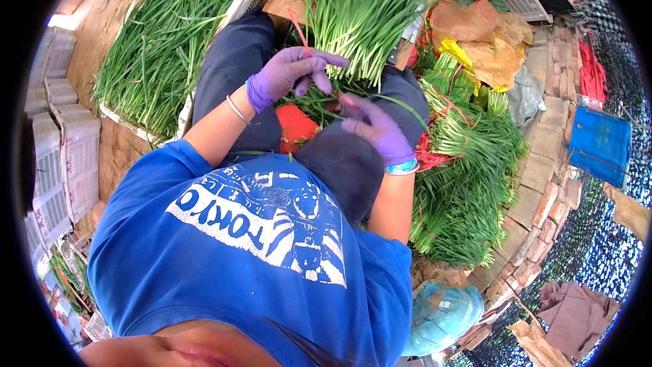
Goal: The person sorts bundles of green leeks by hand while sitting on the ground, removing yellowing leaves and tying them with red bands before placing them in containers.
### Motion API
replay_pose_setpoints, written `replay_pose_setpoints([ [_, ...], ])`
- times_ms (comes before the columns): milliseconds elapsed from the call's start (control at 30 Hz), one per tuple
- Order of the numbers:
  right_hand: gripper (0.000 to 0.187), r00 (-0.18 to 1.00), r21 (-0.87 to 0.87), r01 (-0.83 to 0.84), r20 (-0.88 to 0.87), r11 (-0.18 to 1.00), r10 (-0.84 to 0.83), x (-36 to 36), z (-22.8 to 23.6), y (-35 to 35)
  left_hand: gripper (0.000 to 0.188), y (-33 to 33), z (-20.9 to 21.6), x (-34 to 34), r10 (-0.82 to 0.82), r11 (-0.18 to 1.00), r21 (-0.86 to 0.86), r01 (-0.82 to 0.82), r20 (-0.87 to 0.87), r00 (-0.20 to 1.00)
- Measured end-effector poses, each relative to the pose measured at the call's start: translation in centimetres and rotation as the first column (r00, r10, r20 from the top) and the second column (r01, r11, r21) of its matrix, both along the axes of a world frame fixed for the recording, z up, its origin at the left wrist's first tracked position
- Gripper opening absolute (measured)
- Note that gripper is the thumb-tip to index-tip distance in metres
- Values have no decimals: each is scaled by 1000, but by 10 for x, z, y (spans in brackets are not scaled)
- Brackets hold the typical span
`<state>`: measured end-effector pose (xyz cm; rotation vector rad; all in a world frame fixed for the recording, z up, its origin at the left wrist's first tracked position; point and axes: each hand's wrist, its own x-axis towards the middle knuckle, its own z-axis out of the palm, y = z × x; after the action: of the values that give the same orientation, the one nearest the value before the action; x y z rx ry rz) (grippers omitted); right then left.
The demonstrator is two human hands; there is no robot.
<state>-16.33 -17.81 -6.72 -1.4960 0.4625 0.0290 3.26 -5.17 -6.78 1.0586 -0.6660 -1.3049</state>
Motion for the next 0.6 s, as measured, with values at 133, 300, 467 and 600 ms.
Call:
replay_pose_setpoints([
  [133, 47, 946, -1, 261, 201, 965, -256, 30, 23, -6, 26, 9, 15, -13, -216, 976, 47, 214, 39, 976],
  [300, 34, 981, 156, 6, 190, 988, -36, 78, 46, 16, 19, 17, 4, -24, -231, 967, 107, 233, -33, 972],
  [467, 27, 978, 203, -13, 205, 979, -29, 88, 60, 32, 27, 33, 4, -12, -273, 962, 18, 273, 144, 951],
  [600, 27, 964, 400, -205, 241, 893, 113, 82, 52, 28, 41, 51, -9, 35, 57, 998, -27, -51, 354, 934],
])
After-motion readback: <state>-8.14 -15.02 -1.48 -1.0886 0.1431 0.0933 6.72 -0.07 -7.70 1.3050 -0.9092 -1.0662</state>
